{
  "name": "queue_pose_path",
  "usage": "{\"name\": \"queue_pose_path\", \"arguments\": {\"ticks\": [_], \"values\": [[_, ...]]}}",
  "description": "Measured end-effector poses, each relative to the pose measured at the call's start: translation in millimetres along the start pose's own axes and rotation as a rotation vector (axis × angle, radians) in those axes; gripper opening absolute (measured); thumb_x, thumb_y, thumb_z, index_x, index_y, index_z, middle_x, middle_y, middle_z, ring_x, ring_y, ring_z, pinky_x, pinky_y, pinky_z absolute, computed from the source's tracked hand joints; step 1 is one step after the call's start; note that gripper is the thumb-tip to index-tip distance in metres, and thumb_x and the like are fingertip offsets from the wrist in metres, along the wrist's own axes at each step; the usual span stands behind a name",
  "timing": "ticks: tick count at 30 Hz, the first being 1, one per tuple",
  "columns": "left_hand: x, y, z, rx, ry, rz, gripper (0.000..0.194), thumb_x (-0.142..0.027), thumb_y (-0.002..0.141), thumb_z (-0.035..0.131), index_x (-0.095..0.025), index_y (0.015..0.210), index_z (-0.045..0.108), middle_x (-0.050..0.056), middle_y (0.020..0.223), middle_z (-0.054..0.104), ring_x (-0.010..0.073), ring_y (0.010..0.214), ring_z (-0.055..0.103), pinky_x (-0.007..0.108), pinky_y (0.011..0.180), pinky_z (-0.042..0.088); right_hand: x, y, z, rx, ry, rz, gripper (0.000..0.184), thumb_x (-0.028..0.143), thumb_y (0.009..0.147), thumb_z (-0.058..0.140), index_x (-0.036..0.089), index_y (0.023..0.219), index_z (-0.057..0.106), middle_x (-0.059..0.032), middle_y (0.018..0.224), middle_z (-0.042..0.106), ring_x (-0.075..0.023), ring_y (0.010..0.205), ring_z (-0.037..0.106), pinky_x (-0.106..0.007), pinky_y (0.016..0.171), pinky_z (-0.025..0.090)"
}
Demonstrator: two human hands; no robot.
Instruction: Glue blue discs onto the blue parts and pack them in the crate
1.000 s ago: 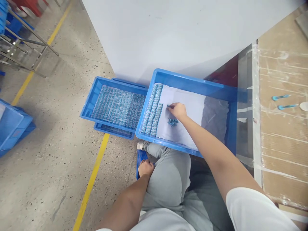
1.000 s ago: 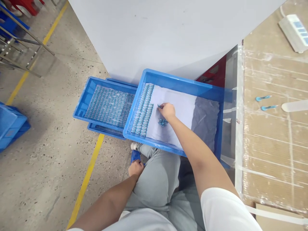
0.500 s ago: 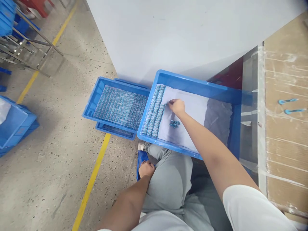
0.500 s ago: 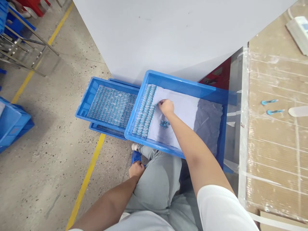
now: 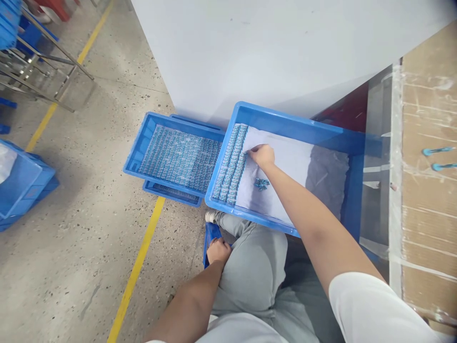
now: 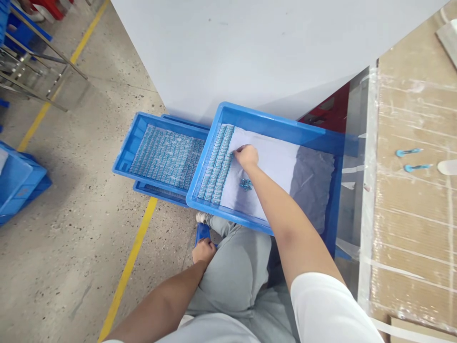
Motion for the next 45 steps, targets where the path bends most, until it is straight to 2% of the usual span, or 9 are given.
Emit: {"name": "queue_pose_path", "arguments": {"ticks": [12, 19, 21, 25, 30, 34, 37, 40, 45], "values": [[-1.1, -1.4, -2.5, 0.003, -0.002, 0.008, 0.03, -0.024, 0.089, 0.046, -0.023, 0.099, 0.074, 0.008, 0.117, 0.072, 0.0205, 0.124, 0.058, 0.027, 0.094, 0.048, 11.2, -3.8, -1.7, 0.034, -0.028, -0.013, 0.029, 0.043, 0.079, 0.068, 0.02, 0.093, 0.077, -0.0117, 0.098, 0.075, -0.0261, 0.096, 0.068, -0.036, 0.087, 0.053], [-2.3, -2.8, -5.5, 0.017, 0.009, -0.009, 0.03, -0.025, 0.09, 0.046, -0.023, 0.1, 0.074, 0.008, 0.121, 0.07, 0.0209, 0.12, 0.06, 0.029, 0.094, 0.048, -9.7, -21.3, -29.0, -0.029, -0.113, -0.076, 0.036, 0.046, 0.087, 0.054, 0.019, 0.095, 0.077, -0.0115, 0.096, 0.075, -0.0266, 0.094, 0.069, -0.035, 0.084, 0.051], [-2.9, -3.1, -6.5, 0.021, 0.004, -0.007, 0.029, -0.024, 0.09, 0.046, -0.022, 0.101, 0.073, 0.007, 0.122, 0.07, 0.0207, 0.119, 0.06, 0.03, 0.094, 0.048, -27.1, -33.5, -33.6, 0.034, -0.151, -0.108, 0.032, 0.044, 0.085, 0.059, 0.019, 0.095, 0.077, -0.0095, 0.094, 0.075, -0.0258, 0.092, 0.069, -0.034, 0.083, 0.051], [-4.7, -3.8, -8.2, 0.04, -0.011, -0.001, 0.026, -0.023, 0.092, 0.048, -0.019, 0.101, 0.071, 0.008, 0.118, 0.07, 0.0198, 0.116, 0.06, 0.034, 0.095, 0.047, -58.2, -58.0, -26.4, 0.289, -0.088, -0.228, 0.036, 0.046, 0.076, 0.071, 0.019, 0.1, 0.076, -0.0045, 0.092, 0.076, -0.0208, 0.087, 0.07, -0.028, 0.08, 0.051], [-6.3, -5.0, -9.3, 0.047, -0.032, -0.007, 0.023, -0.024, 0.093, 0.05, -0.016, 0.101, 0.07, 0.01, 0.117, 0.069, 0.02, 0.109, 0.062, 0.038, 0.097, 0.046, -69.1, -65.8, -8.7, 0.437, -0.116, -0.336, 0.029, 0.037, 0.073, 0.075, 0.021, 0.096, 0.077, -0.0012, 0.089, 0.076, -0.0181, 0.083, 0.069, -0.026, 0.078, 0.051], [-7.1, -6.3, -9.4, 0.039, -0.04, -0.007, 0.024, -0.021, 0.093, 0.048, -0.016, 0.101, 0.07, 0.011, 0.116, 0.069, 0.0205, 0.11, 0.062, 0.036, 0.096, 0.046, -66.8, -62.0, -4.4, 0.428, -0.146, -0.339, 0.018, 0.025, 0.068, 0.075, 0.02, 0.086, 0.077, 0.0, 0.082, 0.075, -0.0167, 0.078, 0.069, -0.023, 0.072, 0.049], [-6.4, -6.6, -8.0, 0.047, -0.04, -0.013, 0.022, -0.028, 0.094, 0.052, -0.016, 0.103, 0.068, 0.01, 0.115, 0.068, 0.0198, 0.108, 0.062, 0.039, 0.096, 0.048, -66.6, -59.8, -8.3, 0.414, -0.139, -0.351, 0.018, 0.025, 0.066, 0.076, 0.02, 0.083, 0.077, 0.0005, 0.082, 0.075, -0.0161, 0.076, 0.068, -0.023, 0.071, 0.049], [-5.1, -5.7, -5.5, 0.058, -0.035, -0.017, 0.027, -0.037, 0.093, 0.056, -0.016, 0.107, 0.065, 0.009, 0.116, 0.066, 0.0198, 0.106, 0.062, 0.043, 0.094, 0.05, -67.6, -51.5, -15.4, 0.389, -0.116, -0.353, 0.017, 0.024, 0.067, 0.075, 0.019, 0.083, 0.076, 0.001, 0.081, 0.075, -0.0153, 0.076, 0.067, -0.023, 0.072, 0.049], [-4.3, -3.6, -2.2, 0.063, -0.019, -0.012, 0.027, -0.037, 0.093, 0.057, -0.016, 0.11, 0.064, 0.008, 0.115, 0.065, 0.019, 0.103, 0.063, 0.041, 0.09, 0.053, -61.1, -22.5, -22.4, 0.271, -0.082, -0.313, 0.02, 0.021, 0.074, 0.068, 0.017, 0.092, 0.076, -0.0024, 0.088, 0.075, -0.0172, 0.082, 0.068, -0.026, 0.08, 0.049]]}}
Point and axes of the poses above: each hand's wrist, its own y-axis towards the middle knuckle, its own z-axis out of the palm, x = y × z, the point moved 5 cm from there along y, towards the middle knuckle
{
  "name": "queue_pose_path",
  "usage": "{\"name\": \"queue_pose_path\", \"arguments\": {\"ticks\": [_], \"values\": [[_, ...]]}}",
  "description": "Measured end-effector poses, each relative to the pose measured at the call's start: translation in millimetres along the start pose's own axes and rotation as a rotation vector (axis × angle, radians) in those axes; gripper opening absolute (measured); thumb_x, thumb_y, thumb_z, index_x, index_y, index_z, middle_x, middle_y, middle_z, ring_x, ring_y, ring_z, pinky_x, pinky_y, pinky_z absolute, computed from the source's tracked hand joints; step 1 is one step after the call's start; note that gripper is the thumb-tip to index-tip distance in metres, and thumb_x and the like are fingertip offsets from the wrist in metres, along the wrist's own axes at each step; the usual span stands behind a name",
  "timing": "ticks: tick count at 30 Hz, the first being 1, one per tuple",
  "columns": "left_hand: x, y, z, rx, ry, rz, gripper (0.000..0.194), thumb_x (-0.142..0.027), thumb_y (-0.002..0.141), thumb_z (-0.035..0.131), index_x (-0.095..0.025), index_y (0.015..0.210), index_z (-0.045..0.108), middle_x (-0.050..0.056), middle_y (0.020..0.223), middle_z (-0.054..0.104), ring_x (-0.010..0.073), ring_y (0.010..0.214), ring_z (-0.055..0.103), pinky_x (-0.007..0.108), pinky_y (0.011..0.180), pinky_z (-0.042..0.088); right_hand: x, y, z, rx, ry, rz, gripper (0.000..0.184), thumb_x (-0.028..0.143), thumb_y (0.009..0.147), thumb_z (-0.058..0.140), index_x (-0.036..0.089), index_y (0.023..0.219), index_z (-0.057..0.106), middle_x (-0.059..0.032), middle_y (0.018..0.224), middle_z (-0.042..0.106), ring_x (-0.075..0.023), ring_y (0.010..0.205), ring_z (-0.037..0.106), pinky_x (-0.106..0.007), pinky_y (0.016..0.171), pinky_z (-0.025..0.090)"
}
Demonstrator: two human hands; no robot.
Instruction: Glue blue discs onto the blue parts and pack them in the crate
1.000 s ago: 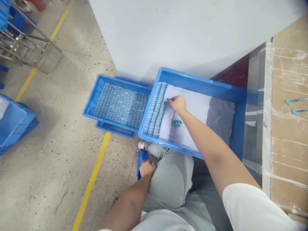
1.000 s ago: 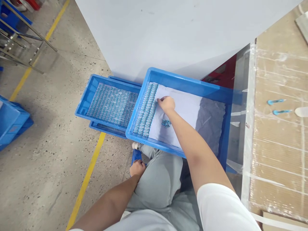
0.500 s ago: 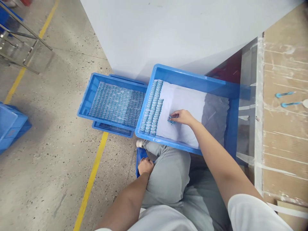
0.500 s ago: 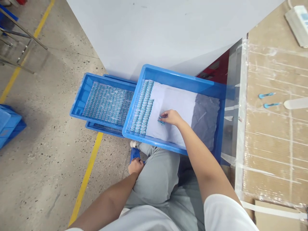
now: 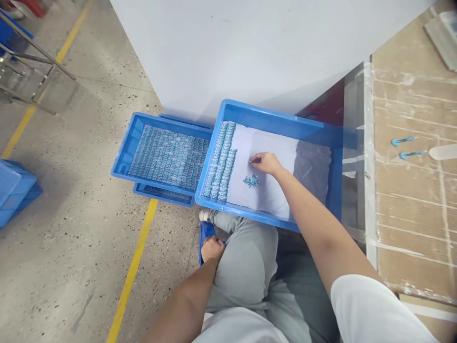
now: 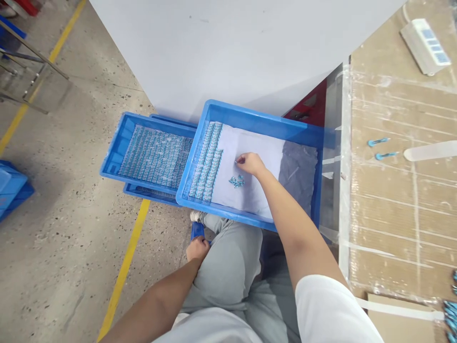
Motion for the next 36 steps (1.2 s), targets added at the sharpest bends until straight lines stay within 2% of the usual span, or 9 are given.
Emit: {"name": "queue_pose_path", "arguments": {"ticks": [6, 9, 11, 15, 18, 23, 25, 30, 36], "values": [[-1.3, -0.8, -1.5, -0.017, 0.003, -0.007, 0.025, -0.036, 0.094, 0.055, -0.016, 0.104, 0.066, 0.008, 0.113, 0.067, 0.019, 0.104, 0.063, 0.041, 0.093, 0.051, 7.5, 18.0, -3.6, -0.122, 0.072, 0.079, 0.025, 0.027, 0.075, 0.071, 0.016, 0.097, 0.075, -0.0043, 0.094, 0.076, -0.0174, 0.084, 0.069, -0.026, 0.083, 0.051], [-1.2, -0.1, -2.3, -0.036, -0.003, -0.002, 0.021, -0.027, 0.094, 0.051, -0.019, 0.099, 0.07, 0.008, 0.113, 0.069, 0.0201, 0.107, 0.064, 0.034, 0.093, 0.049, 5.2, 14.9, -7.4, -0.198, 0.105, 0.16, 0.026, 0.033, 0.079, 0.068, 0.017, 0.098, 0.075, -0.0059, 0.098, 0.075, -0.0191, 0.089, 0.069, -0.029, 0.087, 0.05], [-0.7, 0.8, -2.5, -0.047, -0.005, 0.002, 0.023, -0.022, 0.092, 0.049, -0.021, 0.095, 0.072, 0.008, 0.113, 0.07, 0.0208, 0.111, 0.064, 0.029, 0.091, 0.048, 0.6, 12.6, -8.7, -0.222, 0.134, 0.242, 0.028, 0.038, 0.083, 0.063, 0.016, 0.094, 0.075, -0.007, 0.089, 0.076, -0.0203, 0.086, 0.07, -0.03, 0.086, 0.051], [-0.3, 2.0, -1.5, -0.035, -0.005, 0.005, 0.021, -0.028, 0.094, 0.052, -0.018, 0.1, 0.069, 0.008, 0.114, 0.069, 0.0202, 0.109, 0.063, 0.036, 0.095, 0.048, -2.1, 13.7, -3.5, -0.163, 0.208, 0.324, 0.028, 0.041, 0.08, 0.067, 0.016, 0.09, 0.076, -0.0036, 0.067, 0.072, -0.0171, 0.064, 0.069, -0.027, 0.071, 0.054], [-0.4, 1.7, -0.6, -0.012, -0.009, 0.001, 0.026, -0.037, 0.094, 0.055, -0.016, 0.105, 0.066, 0.008, 0.115, 0.067, 0.0193, 0.106, 0.063, 0.043, 0.095, 0.05, 2.9, 15.5, 0.1, -0.144, 0.232, 0.337, 0.024, 0.035, 0.078, 0.069, 0.017, 0.091, 0.076, -0.0027, 0.067, 0.073, -0.0154, 0.063, 0.069, -0.025, 0.071, 0.054], [0.1, 0.4, -0.8, 0.007, -0.021, -0.014, 0.027, -0.037, 0.093, 0.057, -0.017, 0.11, 0.064, 0.008, 0.119, 0.064, 0.0194, 0.106, 0.062, 0.042, 0.093, 0.052, 13.0, 11.0, 4.5, -0.146, 0.221, 0.338, 0.022, 0.036, 0.076, 0.072, 0.017, 0.088, 0.076, -0.002, 0.067, 0.072, -0.017, 0.071, 0.071, -0.027, 0.08, 0.054], [0.2, 0.1, -0.9, 0.009, -0.023, -0.012, 0.027, -0.036, 0.093, 0.056, -0.018, 0.111, 0.064, 0.009, 0.12, 0.064, 0.0192, 0.106, 0.062, 0.042, 0.093, 0.052, 14.1, 7.2, 8.0, -0.143, 0.218, 0.342, 0.023, 0.039, 0.077, 0.07, 0.017, 0.085, 0.076, -0.0022, 0.065, 0.072, -0.0175, 0.068, 0.07, -0.028, 0.079, 0.054], [-0.1, -0.5, -1.4, 0.012, -0.016, -0.007, 0.027, -0.037, 0.093, 0.056, -0.018, 0.111, 0.064, 0.008, 0.119, 0.064, 0.0195, 0.106, 0.062, 0.042, 0.093, 0.052, 10.2, -1.3, 22.8, -0.075, 0.287, 0.394, 0.026, 0.04, 0.08, 0.068, 0.016, 0.085, 0.074, -0.004, 0.06, 0.07, -0.017, 0.051, 0.066, -0.029, 0.063, 0.056], [-1.1, -2.1, -3.3, 0.011, -0.014, -0.005, 0.027, -0.036, 0.093, 0.056, -0.017, 0.111, 0.064, 0.009, 0.119, 0.064, 0.0193, 0.106, 0.062, 0.042, 0.093, 0.052, 7.9, -1.6, 27.4, -0.079, 0.381, 0.438, 0.021, 0.036, 0.08, 0.069, 0.016, 0.085, 0.072, -0.0063, 0.068, 0.074, -0.0173, 0.055, 0.069, -0.026, 0.057, 0.056]]}}
Point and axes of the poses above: each hand's wrist, its own y-axis towards the middle knuckle, its own z-axis out of the palm, x = y × z, the point moved 5 cm from there along y, towards the middle knuckle
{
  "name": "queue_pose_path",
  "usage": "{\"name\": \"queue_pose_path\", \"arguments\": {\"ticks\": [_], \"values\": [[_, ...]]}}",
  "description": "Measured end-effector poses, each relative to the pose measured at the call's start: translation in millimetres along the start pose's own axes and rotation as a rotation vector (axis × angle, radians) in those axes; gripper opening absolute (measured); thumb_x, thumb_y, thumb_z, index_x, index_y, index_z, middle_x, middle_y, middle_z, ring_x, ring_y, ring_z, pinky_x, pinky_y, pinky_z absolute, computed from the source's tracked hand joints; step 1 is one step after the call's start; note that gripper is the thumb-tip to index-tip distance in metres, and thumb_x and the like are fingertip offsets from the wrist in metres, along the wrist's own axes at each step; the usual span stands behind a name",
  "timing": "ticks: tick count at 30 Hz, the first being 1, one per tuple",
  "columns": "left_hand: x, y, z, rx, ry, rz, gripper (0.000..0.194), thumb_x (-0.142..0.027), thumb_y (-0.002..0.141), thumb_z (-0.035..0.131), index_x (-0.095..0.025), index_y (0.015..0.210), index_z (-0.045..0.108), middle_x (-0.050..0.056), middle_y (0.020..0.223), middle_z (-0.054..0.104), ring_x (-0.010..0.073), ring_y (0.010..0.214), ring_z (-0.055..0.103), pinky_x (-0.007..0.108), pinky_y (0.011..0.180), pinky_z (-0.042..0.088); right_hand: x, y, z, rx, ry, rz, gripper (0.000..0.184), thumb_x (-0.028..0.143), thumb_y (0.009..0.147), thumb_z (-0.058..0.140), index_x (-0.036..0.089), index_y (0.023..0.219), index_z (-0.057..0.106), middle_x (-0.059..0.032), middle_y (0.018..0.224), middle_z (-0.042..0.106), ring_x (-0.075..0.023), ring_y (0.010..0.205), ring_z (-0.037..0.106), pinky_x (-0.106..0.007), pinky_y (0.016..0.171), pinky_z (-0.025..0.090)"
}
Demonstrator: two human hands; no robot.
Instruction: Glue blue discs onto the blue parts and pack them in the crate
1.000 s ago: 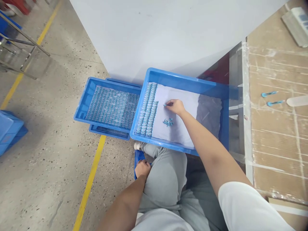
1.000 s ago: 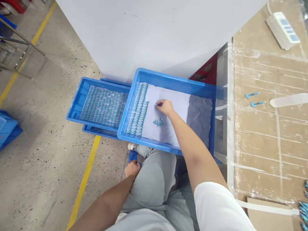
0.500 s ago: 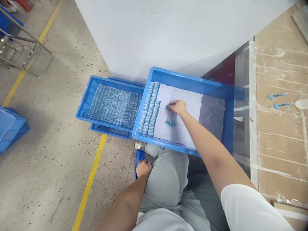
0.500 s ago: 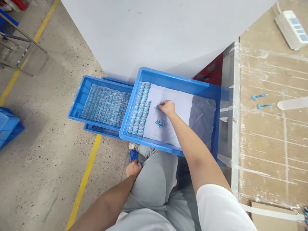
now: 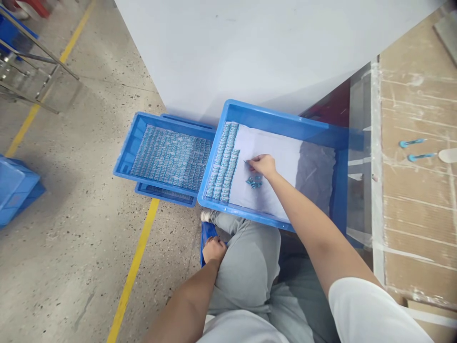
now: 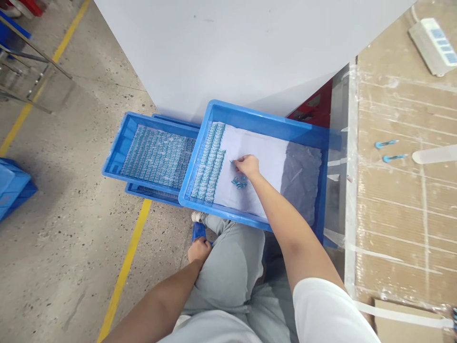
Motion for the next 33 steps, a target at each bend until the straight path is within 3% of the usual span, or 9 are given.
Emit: {"name": "queue_pose_path", "arguments": {"ticks": [5, 9, 13, 16, 23, 33], "values": [[-0.9, -0.8, -1.6, -0.009, 0.002, -0.011, 0.027, -0.037, 0.093, 0.056, -0.017, 0.109, 0.065, 0.009, 0.119, 0.065, 0.0195, 0.106, 0.062, 0.042, 0.094, 0.051, 5.2, 11.4, -4.7, -0.022, 0.013, -0.005, 0.014, 0.028, 0.08, 0.068, 0.016, 0.083, 0.072, -0.0058, 0.069, 0.074, -0.017, 0.058, 0.07, -0.025, 0.061, 0.057], [-1.1, 0.0, -2.4, -0.031, 0.012, -0.005, 0.024, -0.024, 0.093, 0.049, -0.018, 0.101, 0.071, 0.012, 0.119, 0.069, 0.0218, 0.112, 0.063, 0.033, 0.096, 0.048, 16.1, 24.8, -16.8, -0.113, -0.037, -0.059, 0.013, 0.025, 0.079, 0.066, 0.014, 0.081, 0.073, -0.0068, 0.068, 0.073, -0.0185, 0.064, 0.071, -0.028, 0.074, 0.057], [1.0, 2.6, 0.0, -0.054, 0.033, 0.001, 0.029, -0.023, 0.09, 0.046, -0.021, 0.099, 0.073, 0.01, 0.12, 0.07, 0.0219, 0.113, 0.064, 0.028, 0.093, 0.048, 33.4, 35.0, -26.2, -0.262, -0.119, -0.149, 0.019, 0.026, 0.08, 0.063, 0.012, 0.087, 0.074, -0.0128, 0.083, 0.074, -0.0243, 0.085, 0.07, -0.036, 0.091, 0.052], [3.3, 4.6, 2.7, -0.065, 0.047, 0.005, 0.029, -0.025, 0.089, 0.046, -0.023, 0.099, 0.073, 0.008, 0.12, 0.07, 0.0209, 0.113, 0.065, 0.027, 0.093, 0.048, 44.4, 38.6, -23.8, -0.327, -0.214, -0.205, 0.023, 0.029, 0.081, 0.062, 0.012, 0.092, 0.073, -0.0148, 0.092, 0.074, -0.0262, 0.09, 0.068, -0.038, 0.09, 0.051], [5.6, 6.6, 5.4, -0.065, 0.053, 0.018, 0.029, -0.025, 0.089, 0.046, -0.023, 0.1, 0.073, 0.007, 0.121, 0.071, 0.0201, 0.12, 0.061, 0.026, 0.096, 0.047, 47.9, 39.1, -12.3, -0.311, -0.246, -0.237, 0.023, 0.033, 0.08, 0.065, 0.015, 0.089, 0.075, -0.0133, 0.09, 0.074, -0.0252, 0.084, 0.067, -0.037, 0.086, 0.051], [7.2, 9.4, 8.1, -0.059, 0.047, 0.026, 0.031, -0.026, 0.089, 0.045, -0.025, 0.1, 0.073, 0.006, 0.121, 0.071, 0.019, 0.125, 0.058, 0.027, 0.097, 0.047, 65.6, 35.8, -9.7, -0.254, -0.23, -0.249, 0.021, 0.03, 0.077, 0.069, 0.016, 0.09, 0.077, -0.0111, 0.092, 0.075, -0.0249, 0.092, 0.068, -0.035, 0.09, 0.052]]}}
Point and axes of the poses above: each hand's wrist, its own y-axis towards the middle knuckle, its own z-axis out of the palm, x = y × z, the point moved 5 cm from there along y, towards the middle knuckle
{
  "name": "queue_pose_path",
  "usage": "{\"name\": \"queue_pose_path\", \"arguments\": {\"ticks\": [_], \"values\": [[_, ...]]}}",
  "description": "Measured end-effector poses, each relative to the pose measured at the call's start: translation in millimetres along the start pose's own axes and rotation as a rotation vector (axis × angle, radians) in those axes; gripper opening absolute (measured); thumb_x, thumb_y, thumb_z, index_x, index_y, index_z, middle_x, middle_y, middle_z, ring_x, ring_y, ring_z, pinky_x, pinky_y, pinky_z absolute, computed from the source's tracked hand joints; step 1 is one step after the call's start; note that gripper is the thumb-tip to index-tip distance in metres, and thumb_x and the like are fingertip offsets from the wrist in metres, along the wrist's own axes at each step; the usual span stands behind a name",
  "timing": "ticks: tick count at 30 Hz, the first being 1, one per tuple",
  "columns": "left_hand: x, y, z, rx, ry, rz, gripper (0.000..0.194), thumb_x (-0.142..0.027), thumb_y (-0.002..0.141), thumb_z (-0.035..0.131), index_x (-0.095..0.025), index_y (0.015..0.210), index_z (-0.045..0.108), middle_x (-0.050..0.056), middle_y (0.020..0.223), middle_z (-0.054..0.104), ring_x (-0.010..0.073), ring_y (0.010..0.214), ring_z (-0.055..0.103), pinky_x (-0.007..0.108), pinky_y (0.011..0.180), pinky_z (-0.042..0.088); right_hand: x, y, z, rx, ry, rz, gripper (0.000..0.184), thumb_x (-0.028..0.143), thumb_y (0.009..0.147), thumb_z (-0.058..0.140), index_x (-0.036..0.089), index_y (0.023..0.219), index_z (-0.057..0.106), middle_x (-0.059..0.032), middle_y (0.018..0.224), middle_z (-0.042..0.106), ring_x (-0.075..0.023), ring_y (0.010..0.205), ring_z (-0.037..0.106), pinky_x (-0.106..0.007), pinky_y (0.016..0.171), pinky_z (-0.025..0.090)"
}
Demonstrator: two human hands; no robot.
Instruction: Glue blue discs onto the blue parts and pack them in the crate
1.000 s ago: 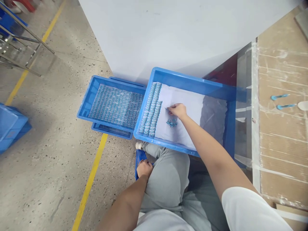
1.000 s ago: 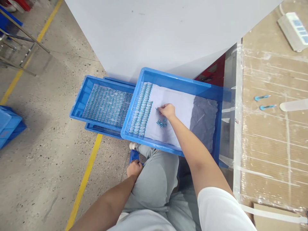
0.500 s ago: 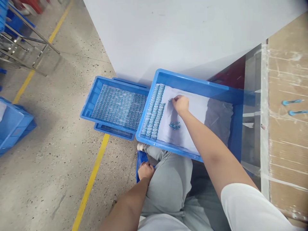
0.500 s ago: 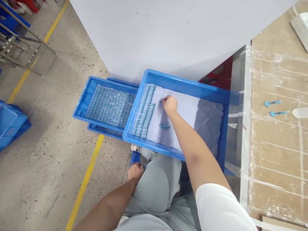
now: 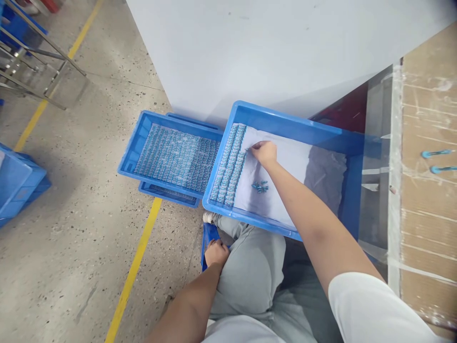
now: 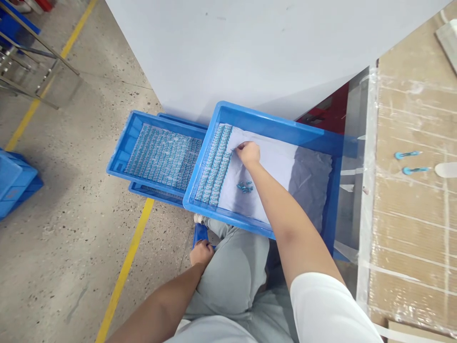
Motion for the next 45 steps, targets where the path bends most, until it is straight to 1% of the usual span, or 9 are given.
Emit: {"name": "queue_pose_path", "arguments": {"ticks": [11, 21, 26, 30, 33, 37, 40, 42, 45], "values": [[0.2, -0.8, -0.9, -0.008, -0.023, -0.002, 0.03, -0.025, 0.089, 0.045, -0.023, 0.099, 0.074, 0.009, 0.122, 0.07, 0.021, 0.124, 0.059, 0.028, 0.097, 0.047, 13.2, -0.3, 5.4, 0.063, -0.102, -0.009, 0.025, 0.033, 0.078, 0.068, 0.02, 0.096, 0.078, -0.0107, 0.1, 0.076, -0.0274, 0.095, 0.07, -0.039, 0.087, 0.054], [-1.2, -2.3, -3.4, -0.005, -0.035, -0.01, 0.029, -0.025, 0.088, 0.046, -0.022, 0.098, 0.073, 0.01, 0.123, 0.07, 0.0209, 0.122, 0.06, 0.028, 0.098, 0.047, 19.3, -2.4, 7.1, 0.095, -0.132, -0.007, 0.027, 0.034, 0.079, 0.065, 0.02, 0.099, 0.077, -0.0114, 0.101, 0.075, -0.0262, 0.096, 0.069, -0.037, 0.088, 0.053], [-3.2, -3.8, -6.6, 0.004, -0.035, -0.015, 0.03, -0.024, 0.089, 0.045, -0.022, 0.099, 0.073, 0.009, 0.122, 0.07, 0.0209, 0.125, 0.058, 0.028, 0.098, 0.047, 18.9, -1.9, -2.4, 0.076, -0.13, 0.004, 0.028, 0.037, 0.08, 0.062, 0.019, 0.096, 0.077, -0.0123, 0.099, 0.075, -0.0269, 0.097, 0.068, -0.037, 0.087, 0.053], [-4.7, -5.2, -8.8, 0.016, -0.028, -0.019, 0.03, -0.024, 0.089, 0.045, -0.022, 0.1, 0.073, 0.009, 0.121, 0.07, 0.0212, 0.123, 0.06, 0.028, 0.097, 0.047, 3.2, -7.8, -27.7, -0.012, -0.127, 0.011, 0.031, 0.039, 0.084, 0.057, 0.017, 0.091, 0.077, -0.0135, 0.094, 0.075, -0.0261, 0.093, 0.069, -0.036, 0.086, 0.053], [-5.9, -6.4, -11.5, 0.022, -0.021, -0.02, 0.03, -0.023, 0.09, 0.045, -0.022, 0.101, 0.073, 0.009, 0.122, 0.07, 0.0214, 0.119, 0.062, 0.028, 0.095, 0.048, -19.1, -24.7, -38.7, 0.083, -0.175, -0.016, 0.031, 0.044, 0.08, 0.064, 0.018, 0.091, 0.077, -0.0101, 0.092, 0.075, -0.025, 0.088, 0.069, -0.034, 0.082, 0.052], [-7.4, -7.8, -15.1, 0.032, -0.005, -0.015, 0.03, -0.024, 0.09, 0.045, -0.023, 0.101, 0.073, 0.008, 0.121, 0.071, 0.0206, 0.115, 0.064, 0.027, 0.093, 0.049, -52.8, -56.0, -34.6, 0.304, -0.206, -0.084, 0.041, 0.052, 0.069, 0.075, 0.019, 0.094, 0.077, -0.0048, 0.088, 0.076, -0.0214, 0.082, 0.07, -0.028, 0.074, 0.051], [-7.6, -8.1, -15.9, 0.032, 0.008, -0.011, 0.03, -0.024, 0.09, 0.045, -0.024, 0.1, 0.073, 0.007, 0.118, 0.071, 0.0201, 0.112, 0.065, 0.026, 0.091, 0.049, -73.2, -71.8, -26.2, 0.396, -0.257, -0.079, 0.045, 0.054, 0.064, 0.078, 0.019, 0.093, 0.077, -0.0046, 0.086, 0.075, -0.0214, 0.081, 0.07, -0.028, 0.071, 0.051], [-7.3, -8.1, -15.3, 0.029, 0.007, -0.012, 0.03, -0.024, 0.09, 0.045, -0.023, 0.099, 0.074, 0.007, 0.118, 0.071, 0.0202, 0.111, 0.066, 0.026, 0.09, 0.049, -79.4, -76.2, -21.6, 0.421, -0.27, -0.091, 0.039, 0.051, 0.065, 0.078, 0.02, 0.088, 0.077, -0.0037, 0.084, 0.075, -0.021, 0.08, 0.07, -0.027, 0.069, 0.05], [-6.7, -7.7, -13.7, 0.022, -0.004, -0.01, 0.03, -0.024, 0.09, 0.045, -0.022, 0.1, 0.074, 0.009, 0.118, 0.071, 0.0208, 0.111, 0.066, 0.027, 0.09, 0.049, -79.0, -74.3, -17.5, 0.423, -0.267, -0.123, 0.022, 0.039, 0.069, 0.076, 0.021, 0.081, 0.077, -0.0021, 0.078, 0.074, -0.0193, 0.075, 0.069, -0.027, 0.068, 0.05]]}}
Point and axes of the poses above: each hand's wrist, its own y-axis towards the middle knuckle, its own z-axis out of the palm, x = y × z, the point moved 5 cm from there along y, towards the middle knuckle
